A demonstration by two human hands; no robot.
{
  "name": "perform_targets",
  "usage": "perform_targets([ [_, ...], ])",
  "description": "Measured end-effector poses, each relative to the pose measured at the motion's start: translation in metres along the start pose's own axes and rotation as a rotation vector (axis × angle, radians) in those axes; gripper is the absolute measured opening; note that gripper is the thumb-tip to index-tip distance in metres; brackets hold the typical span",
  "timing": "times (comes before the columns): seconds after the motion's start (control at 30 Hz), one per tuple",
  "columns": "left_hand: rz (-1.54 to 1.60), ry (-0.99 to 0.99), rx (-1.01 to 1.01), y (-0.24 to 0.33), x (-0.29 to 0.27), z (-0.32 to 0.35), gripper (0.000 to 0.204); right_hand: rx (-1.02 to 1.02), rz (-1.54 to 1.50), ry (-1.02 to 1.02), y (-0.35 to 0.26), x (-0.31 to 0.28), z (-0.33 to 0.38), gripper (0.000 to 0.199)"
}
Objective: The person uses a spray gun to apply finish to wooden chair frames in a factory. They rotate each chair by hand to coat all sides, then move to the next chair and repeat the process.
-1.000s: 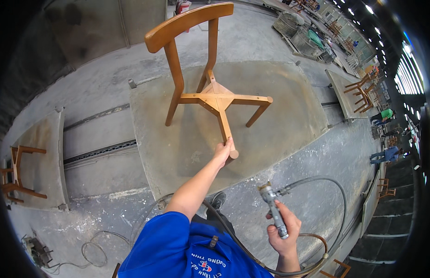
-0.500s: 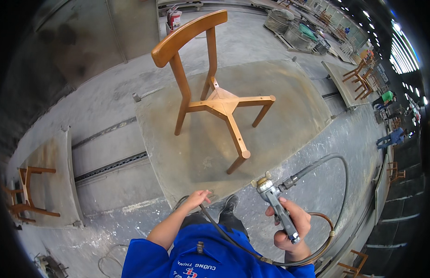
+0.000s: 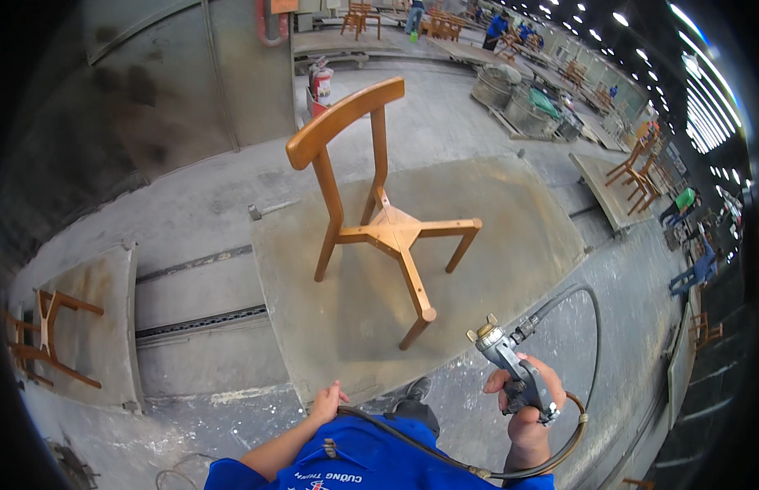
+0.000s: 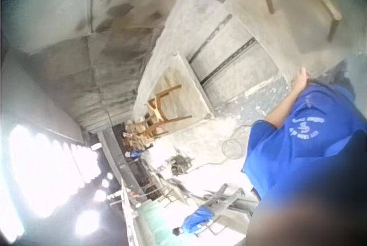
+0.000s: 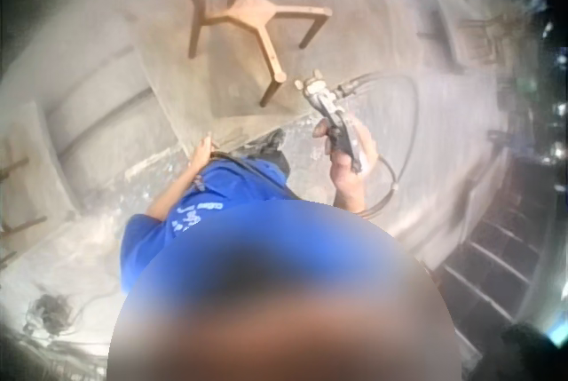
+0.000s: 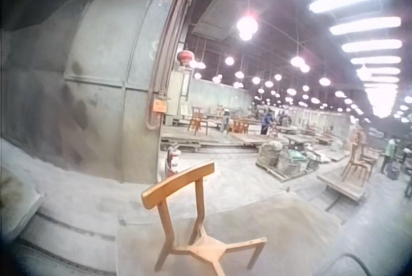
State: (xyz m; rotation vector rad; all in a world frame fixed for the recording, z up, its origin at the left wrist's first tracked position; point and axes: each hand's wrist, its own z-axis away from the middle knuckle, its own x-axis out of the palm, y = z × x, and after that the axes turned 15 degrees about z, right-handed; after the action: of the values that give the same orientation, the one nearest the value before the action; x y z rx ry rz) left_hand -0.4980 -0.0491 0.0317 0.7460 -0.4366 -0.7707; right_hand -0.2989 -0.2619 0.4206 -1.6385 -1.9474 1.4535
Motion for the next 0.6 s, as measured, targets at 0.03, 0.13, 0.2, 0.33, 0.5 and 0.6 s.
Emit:
perform_targets([
  [0.03, 0.015, 0.008, -0.007, 0.006, 0.010, -0.001, 0.070, -0.028, -0.008, -0.028, 0.002, -0.008, -0.009, 0.080],
  [0.13, 0.059, 0.073, 0.132, 0.037, 0.051, -0.006, 0.067, -0.071, -0.048, -0.221, 0.015, -0.038, -0.046, 0.080],
  [0.2, 0.148, 0.091, 0.258, 0.066, 0.081, -0.009, 0.064, -0.142, 0.074, -0.213, 0.027, -0.057, -0.073, 0.080],
  [0.33, 0.282, 0.139, 0.360, 0.129, 0.143, -0.004, 0.059, -0.148, 0.009, -0.206, 0.039, -0.094, -0.126, 0.079],
  [0.5, 0.175, 0.212, 0.363, 0.188, 0.196, 0.026, 0.055, -0.146, -0.098, -0.370, 0.010, -0.129, -0.197, 0.087],
  [0.6, 0.123, 0.170, 0.406, 0.214, 0.207, 0.045, 0.054, -0.168, -0.083, -0.447, -0.021, -0.128, -0.237, 0.090],
])
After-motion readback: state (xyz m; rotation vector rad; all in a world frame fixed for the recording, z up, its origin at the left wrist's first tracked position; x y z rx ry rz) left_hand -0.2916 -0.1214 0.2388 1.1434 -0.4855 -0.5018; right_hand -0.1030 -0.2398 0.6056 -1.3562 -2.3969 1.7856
